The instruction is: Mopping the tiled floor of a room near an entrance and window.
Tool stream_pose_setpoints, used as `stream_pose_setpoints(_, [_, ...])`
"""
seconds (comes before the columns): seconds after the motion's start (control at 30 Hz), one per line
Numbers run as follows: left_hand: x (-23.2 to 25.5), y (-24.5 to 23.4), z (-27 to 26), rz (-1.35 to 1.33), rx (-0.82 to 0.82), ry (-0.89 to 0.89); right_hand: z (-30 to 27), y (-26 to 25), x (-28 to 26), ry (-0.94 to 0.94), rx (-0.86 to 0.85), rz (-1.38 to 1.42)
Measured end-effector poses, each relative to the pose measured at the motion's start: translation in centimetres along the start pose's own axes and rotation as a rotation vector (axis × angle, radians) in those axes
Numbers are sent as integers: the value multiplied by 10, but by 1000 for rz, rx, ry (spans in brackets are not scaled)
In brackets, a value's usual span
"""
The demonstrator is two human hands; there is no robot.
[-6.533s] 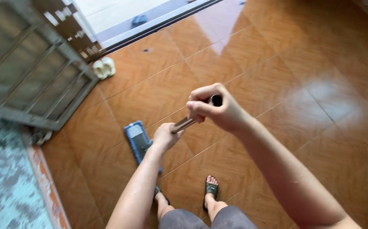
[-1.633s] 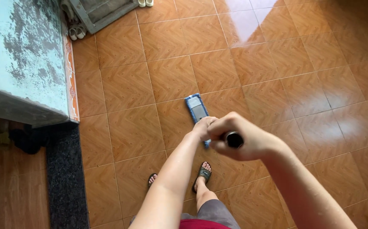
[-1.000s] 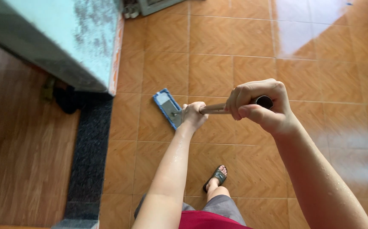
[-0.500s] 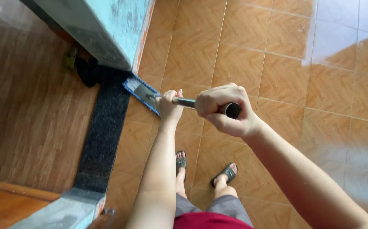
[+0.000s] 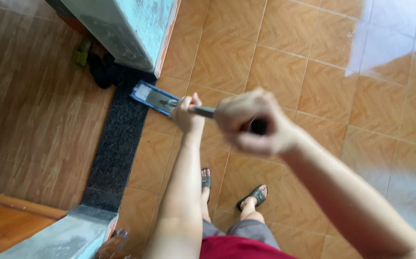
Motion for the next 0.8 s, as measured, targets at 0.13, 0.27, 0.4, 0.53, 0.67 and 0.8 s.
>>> stream_pose_setpoints(0.13, [-40,-1,31,7,-37,-128,-7,35,37,-103,-73,-9])
stream_pose_setpoints(0.27, [-55,25,84,-29,-68,-3,16,22,74,-81,-25,-74])
stream_pose_setpoints(0.4, [-51,10,88,-14,-198,-48,24,20,83,-45,8,-66])
stream_pose_setpoints(0.53, [-34,-13,85,-38,-208,-131,35,23,80,-41,-2,-4])
stream_pose_setpoints(0.67, [-28,-38,77,-35,-182,-147,48,16,77,4,48,133])
stream_pose_setpoints(0.8, [-44,-77,47,22,-169,-195,51,29,76,24,95,383])
Point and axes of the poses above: each hand's wrist, its own z-axis towards the middle knuckle, its own y-axis out of the palm, x = y × z, the point moved 4 cm from there along z, towards the middle knuckle, and after that the axes turned 15 degrees about -y, right-handed, at the moved point
